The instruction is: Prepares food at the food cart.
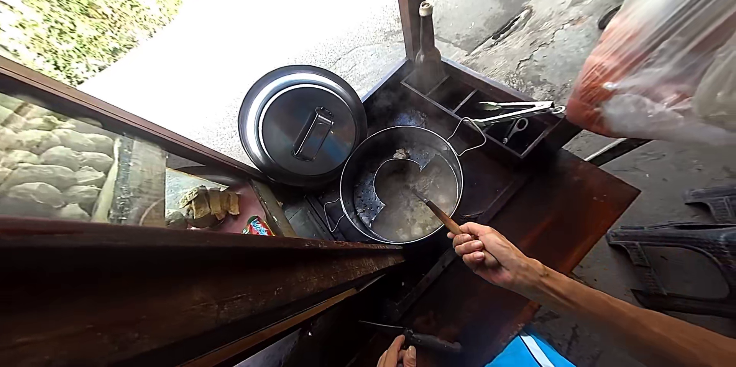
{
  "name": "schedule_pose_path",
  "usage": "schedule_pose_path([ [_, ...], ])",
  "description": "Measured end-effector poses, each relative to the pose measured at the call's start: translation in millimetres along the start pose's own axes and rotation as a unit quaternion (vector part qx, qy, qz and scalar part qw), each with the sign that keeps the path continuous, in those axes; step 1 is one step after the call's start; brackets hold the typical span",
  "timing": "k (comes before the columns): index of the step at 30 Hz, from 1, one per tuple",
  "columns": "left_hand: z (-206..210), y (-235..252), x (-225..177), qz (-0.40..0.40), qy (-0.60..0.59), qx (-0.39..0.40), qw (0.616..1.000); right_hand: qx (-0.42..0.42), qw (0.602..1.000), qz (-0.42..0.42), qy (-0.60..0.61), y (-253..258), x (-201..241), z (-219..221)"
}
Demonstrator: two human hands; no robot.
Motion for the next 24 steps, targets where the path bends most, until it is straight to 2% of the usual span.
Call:
schedule_pose_path([
  [6, -0.8, -0.4, 0.1, 0.011, 0.006, -0.002, 1.0, 0.007, 0.999, 0.046, -0.014, -35.6, -15.9, -18.2],
  [11, -0.8, -1.5, 0.0, 0.013, 0.011, 0.004, 1.0, 0.013, 0.995, 0.072, -0.062, -55.1, -12.6, -26.8],
  [16, -0.9, -1.7, 0.2, 0.014, 0.006, 0.004, 1.0, -0.038, 0.98, -0.013, -0.195, -70.4, -1.4, -23.7],
  [20, -2.3, -1.6, 1.0, 0.016, 0.006, 0.002, 1.0, -0.072, 0.934, -0.102, -0.334, -70.1, 11.9, -19.5],
  [24, -2.5, -3.3, 2.2, 0.01, 0.006, 0.002, 1.0, -0.119, 0.89, -0.171, -0.406, -63.1, 23.7, -12.9],
])
Point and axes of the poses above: each hand's wrist, its own y-axis towards the middle knuckle, its own z-axis out of the palm, x = y × z, the point moved 3 cm from there along y, towards the middle knuckle, and after that the axes turned 15 degrees about -x, right-handed, at the moved point
